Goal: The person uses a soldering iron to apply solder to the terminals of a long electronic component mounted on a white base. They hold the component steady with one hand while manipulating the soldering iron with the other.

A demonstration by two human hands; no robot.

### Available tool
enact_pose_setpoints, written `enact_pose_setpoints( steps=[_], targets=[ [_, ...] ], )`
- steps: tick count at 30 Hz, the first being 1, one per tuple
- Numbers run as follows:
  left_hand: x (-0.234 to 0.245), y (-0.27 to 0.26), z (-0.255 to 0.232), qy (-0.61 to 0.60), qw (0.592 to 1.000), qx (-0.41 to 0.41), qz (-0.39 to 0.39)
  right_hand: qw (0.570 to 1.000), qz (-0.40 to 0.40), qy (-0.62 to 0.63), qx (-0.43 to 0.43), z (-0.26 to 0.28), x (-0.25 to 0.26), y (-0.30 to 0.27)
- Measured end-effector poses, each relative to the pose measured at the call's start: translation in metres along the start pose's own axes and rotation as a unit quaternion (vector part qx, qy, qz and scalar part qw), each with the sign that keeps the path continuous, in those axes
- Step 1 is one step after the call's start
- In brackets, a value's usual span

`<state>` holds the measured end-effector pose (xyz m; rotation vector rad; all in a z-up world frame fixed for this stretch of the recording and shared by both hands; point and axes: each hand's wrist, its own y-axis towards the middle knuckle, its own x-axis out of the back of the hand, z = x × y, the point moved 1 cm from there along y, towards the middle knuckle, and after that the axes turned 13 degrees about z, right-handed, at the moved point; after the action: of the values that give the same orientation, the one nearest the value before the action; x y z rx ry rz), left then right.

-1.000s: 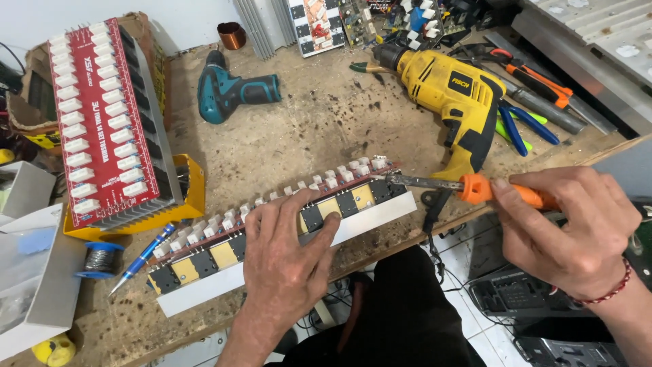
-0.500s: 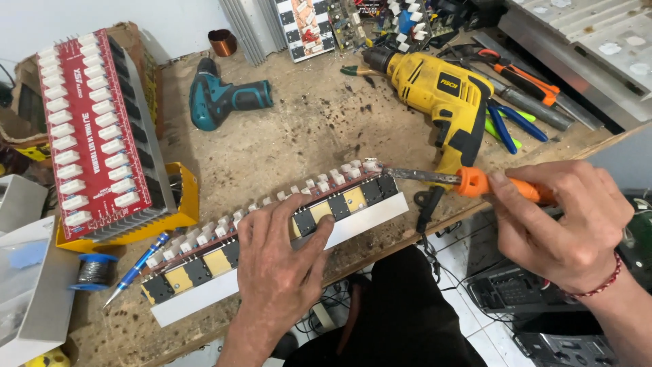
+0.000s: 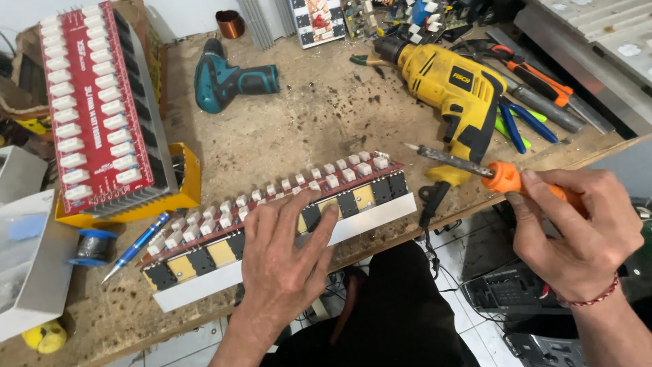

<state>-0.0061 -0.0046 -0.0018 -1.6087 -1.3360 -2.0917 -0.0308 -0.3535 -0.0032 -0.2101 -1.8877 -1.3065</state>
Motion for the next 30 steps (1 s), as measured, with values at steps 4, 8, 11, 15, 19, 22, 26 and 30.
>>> enact_pose_setpoints(
  steps=[4, 8, 11, 15, 19, 22, 26, 30],
  targets=[
    [-0.008, -0.006, -0.001, -0.02, 1.0, 0.014, -0.007, 0.995, -0.012, 0.092, -0.046, 0.007, -0.017, -0.021],
    [-0.012, -0.009, -0.001, -0.033, 0.999, 0.017, -0.018, 0.941, -0.047, 0.245, -0.227, 0.031, -0.045, -0.024],
    [-0.014, -0.009, 0.0, -0.042, 0.999, 0.03, -0.006, 0.832, -0.057, 0.446, -0.325, 0.058, -0.051, 0.004],
    [-0.015, -0.006, 0.003, -0.043, 0.999, 0.027, -0.02, 0.686, -0.046, 0.579, -0.439, 0.085, -0.065, 0.035],
    [-0.011, -0.001, 0.005, -0.065, 0.997, 0.032, 0.0, 0.677, -0.009, 0.577, -0.456, 0.09, -0.083, 0.037],
    [-0.012, -0.003, 0.005, -0.052, 0.997, 0.049, 0.009, 0.664, 0.005, 0.555, -0.501, 0.093, -0.088, 0.035],
    [-0.008, 0.0, 0.007, -0.062, 0.996, 0.057, 0.006, 0.661, 0.006, 0.55, -0.51, 0.095, -0.089, 0.038],
    [-0.008, -0.002, 0.007, -0.062, 0.996, 0.058, 0.007, 0.713, -0.003, 0.519, -0.471, 0.099, -0.087, 0.042]
  ],
)
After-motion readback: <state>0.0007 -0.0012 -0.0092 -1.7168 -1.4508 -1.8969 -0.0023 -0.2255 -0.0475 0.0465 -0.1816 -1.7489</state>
